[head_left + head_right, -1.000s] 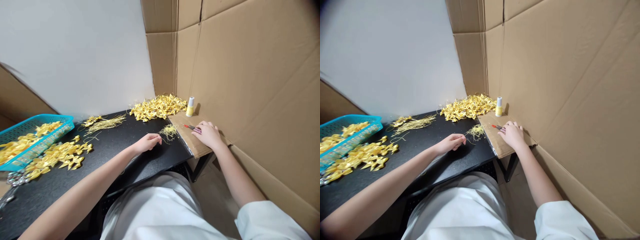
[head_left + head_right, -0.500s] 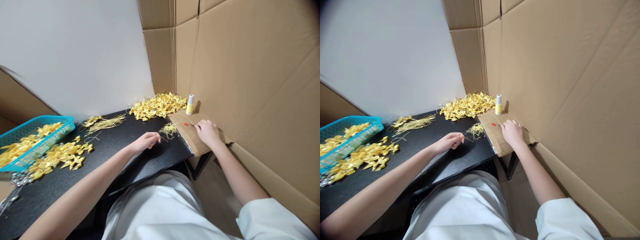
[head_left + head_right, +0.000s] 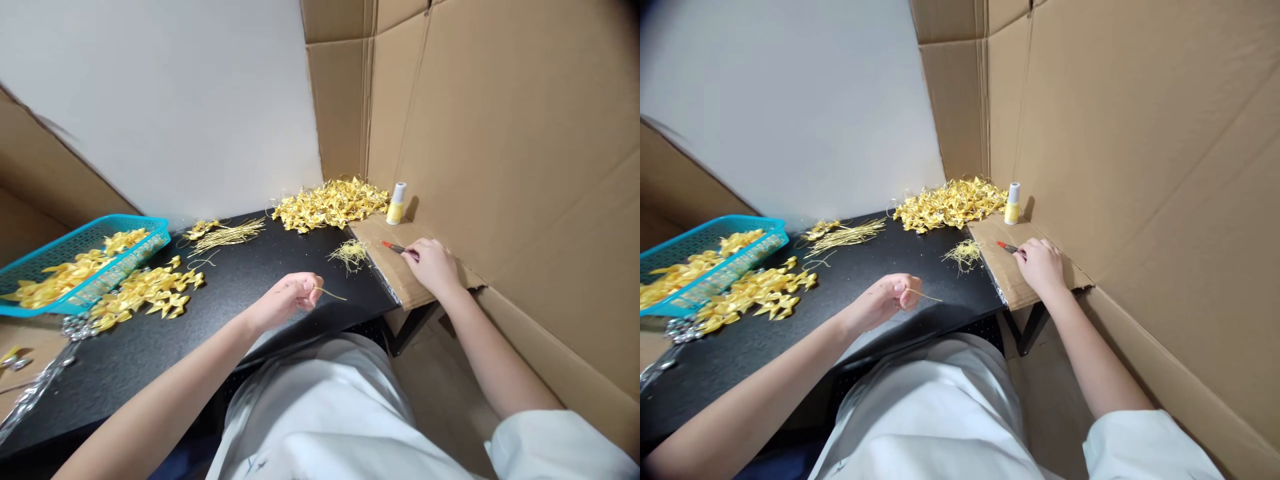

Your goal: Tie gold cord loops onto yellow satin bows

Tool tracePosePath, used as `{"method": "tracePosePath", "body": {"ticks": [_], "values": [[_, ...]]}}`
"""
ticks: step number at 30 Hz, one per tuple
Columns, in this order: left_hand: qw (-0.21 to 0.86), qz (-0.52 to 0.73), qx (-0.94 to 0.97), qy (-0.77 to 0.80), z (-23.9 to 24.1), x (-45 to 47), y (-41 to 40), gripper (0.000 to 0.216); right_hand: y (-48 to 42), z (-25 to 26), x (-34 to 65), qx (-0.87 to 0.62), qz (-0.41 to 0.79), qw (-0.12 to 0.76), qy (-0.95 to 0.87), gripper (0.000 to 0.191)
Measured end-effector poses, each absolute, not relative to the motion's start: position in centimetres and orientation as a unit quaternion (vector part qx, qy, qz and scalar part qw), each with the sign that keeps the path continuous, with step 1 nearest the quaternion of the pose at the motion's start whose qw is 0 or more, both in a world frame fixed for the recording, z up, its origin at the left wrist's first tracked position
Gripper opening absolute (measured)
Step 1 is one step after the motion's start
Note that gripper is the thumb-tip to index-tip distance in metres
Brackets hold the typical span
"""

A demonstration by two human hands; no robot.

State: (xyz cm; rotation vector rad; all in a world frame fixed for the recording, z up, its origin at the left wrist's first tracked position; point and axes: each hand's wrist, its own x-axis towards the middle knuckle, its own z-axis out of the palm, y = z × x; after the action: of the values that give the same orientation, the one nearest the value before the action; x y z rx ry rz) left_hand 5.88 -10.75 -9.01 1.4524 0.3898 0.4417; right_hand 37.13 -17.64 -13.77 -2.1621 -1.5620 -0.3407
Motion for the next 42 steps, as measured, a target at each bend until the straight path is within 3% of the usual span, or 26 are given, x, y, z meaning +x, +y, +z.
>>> {"method": "tracePosePath", "body": {"ticks": [12, 28, 31, 36, 42], "values": [[0.744, 0.230, 0.618, 0.102, -8.9, 5.7, -12.1, 0.042, -17.7, -14.2, 37.4, -0.777, -0.136, 0.235, -0.568, 0.020], [0.738, 0.232, 0.622, 0.123, -9.2, 5.5, -12.0, 0.045, -17.6, -14.4, 37.5, -0.766, -0.133, 0.278, -0.565, 0.025], [0.643, 0.236, 0.717, 0.128, -8.7, 5.2, -12.1, 0.042, -17.5, -14.5, 37.7, -0.765, -0.116, 0.324, -0.545, 0.023], [0.343, 0.250, 0.902, 0.079, -7.2, 4.9, -12.7, 0.031, -17.6, -14.7, 37.6, -0.726, -0.008, 0.470, -0.502, 0.024], [0.253, 0.275, 0.927, 0.026, -7.2, 5.0, -13.1, 0.021, -17.8, -14.2, 37.6, -0.710, -0.028, 0.495, -0.500, 0.025]]}}
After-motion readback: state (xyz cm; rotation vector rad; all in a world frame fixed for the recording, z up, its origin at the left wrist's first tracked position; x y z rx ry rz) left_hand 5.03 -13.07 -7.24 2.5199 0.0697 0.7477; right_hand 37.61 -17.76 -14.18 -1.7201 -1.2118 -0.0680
